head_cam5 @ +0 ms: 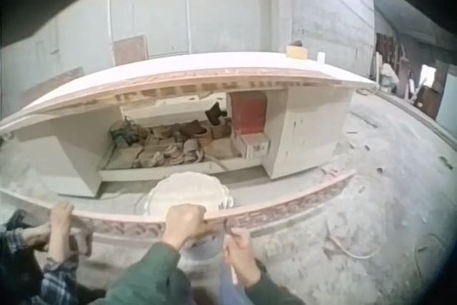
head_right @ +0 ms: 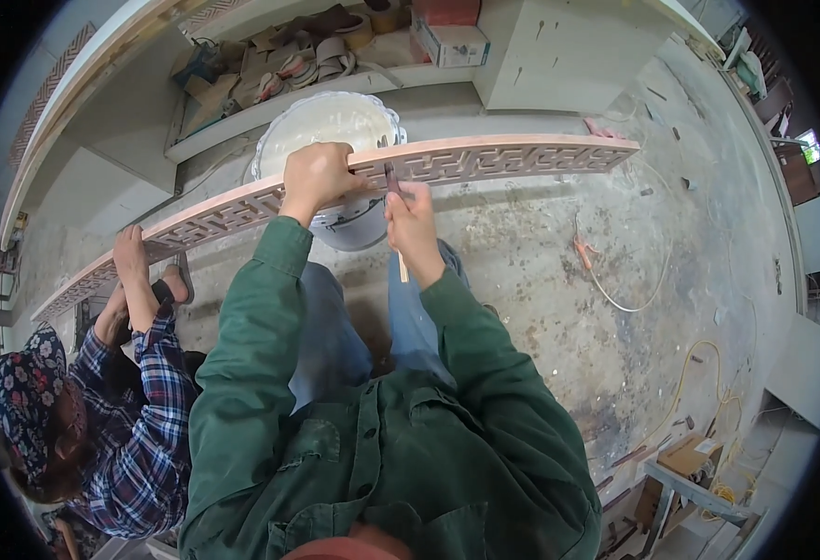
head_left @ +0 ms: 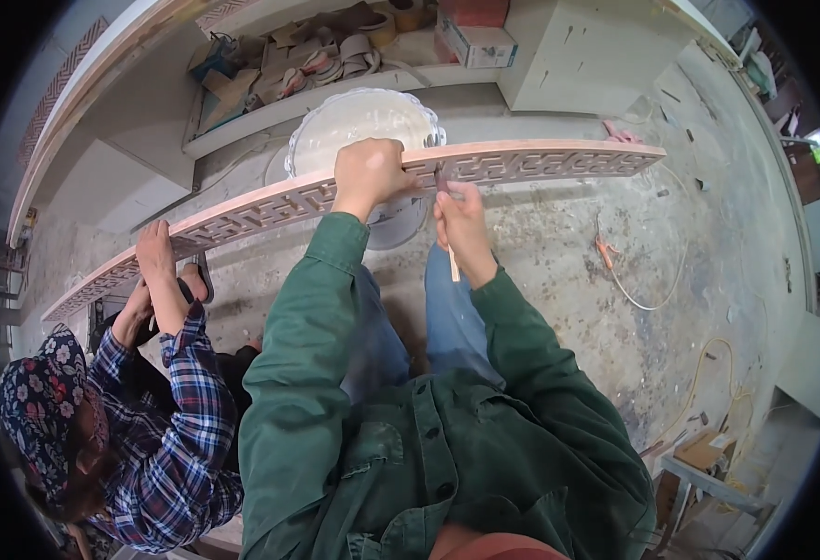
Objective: Sanding and cleaning detailed wood molding strips using sandpaper and a small tool.
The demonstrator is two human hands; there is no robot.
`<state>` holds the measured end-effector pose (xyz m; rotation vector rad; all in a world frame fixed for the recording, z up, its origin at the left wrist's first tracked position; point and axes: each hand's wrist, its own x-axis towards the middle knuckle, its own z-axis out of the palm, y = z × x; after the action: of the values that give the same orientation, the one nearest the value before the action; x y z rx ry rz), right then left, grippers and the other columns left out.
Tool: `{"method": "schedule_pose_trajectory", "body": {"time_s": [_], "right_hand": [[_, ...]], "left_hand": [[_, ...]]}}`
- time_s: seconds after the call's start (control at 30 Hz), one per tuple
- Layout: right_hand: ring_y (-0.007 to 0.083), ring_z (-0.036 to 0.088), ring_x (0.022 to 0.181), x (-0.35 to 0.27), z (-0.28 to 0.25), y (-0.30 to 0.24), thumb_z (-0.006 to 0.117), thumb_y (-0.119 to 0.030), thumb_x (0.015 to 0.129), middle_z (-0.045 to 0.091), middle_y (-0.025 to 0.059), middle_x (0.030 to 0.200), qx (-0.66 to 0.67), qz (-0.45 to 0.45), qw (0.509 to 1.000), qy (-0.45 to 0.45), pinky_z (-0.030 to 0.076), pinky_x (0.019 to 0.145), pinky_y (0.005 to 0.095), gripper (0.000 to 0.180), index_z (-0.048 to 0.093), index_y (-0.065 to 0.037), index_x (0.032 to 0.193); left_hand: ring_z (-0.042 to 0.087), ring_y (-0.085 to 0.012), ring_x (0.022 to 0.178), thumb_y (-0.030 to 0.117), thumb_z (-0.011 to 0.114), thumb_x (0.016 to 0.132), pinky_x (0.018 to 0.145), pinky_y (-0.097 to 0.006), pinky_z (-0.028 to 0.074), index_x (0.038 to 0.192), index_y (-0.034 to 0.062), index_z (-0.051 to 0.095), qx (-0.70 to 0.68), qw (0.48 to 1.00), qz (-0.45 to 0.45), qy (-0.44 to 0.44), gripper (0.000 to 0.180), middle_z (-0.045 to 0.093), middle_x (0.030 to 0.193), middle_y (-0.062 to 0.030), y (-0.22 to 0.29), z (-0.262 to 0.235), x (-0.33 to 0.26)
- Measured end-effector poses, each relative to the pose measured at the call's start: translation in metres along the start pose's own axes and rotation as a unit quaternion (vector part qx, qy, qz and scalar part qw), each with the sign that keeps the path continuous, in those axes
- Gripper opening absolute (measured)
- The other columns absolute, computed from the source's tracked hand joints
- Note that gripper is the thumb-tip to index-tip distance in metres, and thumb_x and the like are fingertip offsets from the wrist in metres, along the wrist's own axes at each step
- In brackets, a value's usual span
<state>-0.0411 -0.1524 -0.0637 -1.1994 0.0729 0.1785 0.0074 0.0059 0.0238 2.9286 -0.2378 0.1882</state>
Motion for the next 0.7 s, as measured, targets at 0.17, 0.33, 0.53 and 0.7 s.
{"method": "schedule_pose_trajectory", "body": {"time_s": [0.17,0.33,0.53,0.7], "right_hand": [[0.0058,0.038,0.039,-0.043,-0.006,-0.028,0.050,-0.014,0.098,0.052,0.0030,0.073,-0.016,-0.004,0.999,-0.044,0.028,0.032,0.0223,0.021,0.040,-0.009,0.116],[0.0072,0.038,0.038,-0.006,-0.010,0.001,0.051,-0.015,0.098,0.050,0.0029,0.072,0.009,0.033,0.999,-0.039,0.029,0.032,0.0239,0.021,0.040,-0.009,0.114],[0.0080,0.038,0.038,-0.038,-0.022,0.005,0.050,-0.018,0.099,0.051,0.0030,0.077,0.049,0.087,0.994,-0.050,0.028,0.032,0.0247,0.020,0.040,-0.011,0.115],[0.0084,0.039,0.039,-0.019,-0.016,0.005,0.050,-0.020,0.099,0.051,0.0029,0.076,0.070,0.092,0.992,-0.054,0.029,0.033,0.0243,0.020,0.040,-0.012,0.115]], "left_hand": [[0.068,-0.0297,0.073,0.041,0.081,0.058,0.065,-0.041,0.053,0.076,0.0112,0.073,-0.004,1.000,0.001,0.012,0.036,0.069,0.074,-0.0125,-0.007,0.002,-0.002],[0.067,-0.0305,0.073,0.043,0.081,0.058,0.064,-0.041,0.052,0.078,0.0109,0.073,-0.005,1.000,0.006,0.004,0.038,0.069,0.074,-0.0122,-0.003,0.001,-0.002],[0.068,-0.0298,0.072,0.045,0.082,0.058,0.063,-0.041,0.052,0.075,0.0109,0.073,0.006,0.999,0.012,0.030,0.039,0.069,0.072,-0.0125,-0.007,0.004,-0.004],[0.068,-0.0295,0.072,0.045,0.082,0.059,0.063,-0.040,0.052,0.076,0.0114,0.073,0.017,0.999,0.020,0.020,0.039,0.069,0.073,-0.0119,-0.004,0.003,-0.005]]}}
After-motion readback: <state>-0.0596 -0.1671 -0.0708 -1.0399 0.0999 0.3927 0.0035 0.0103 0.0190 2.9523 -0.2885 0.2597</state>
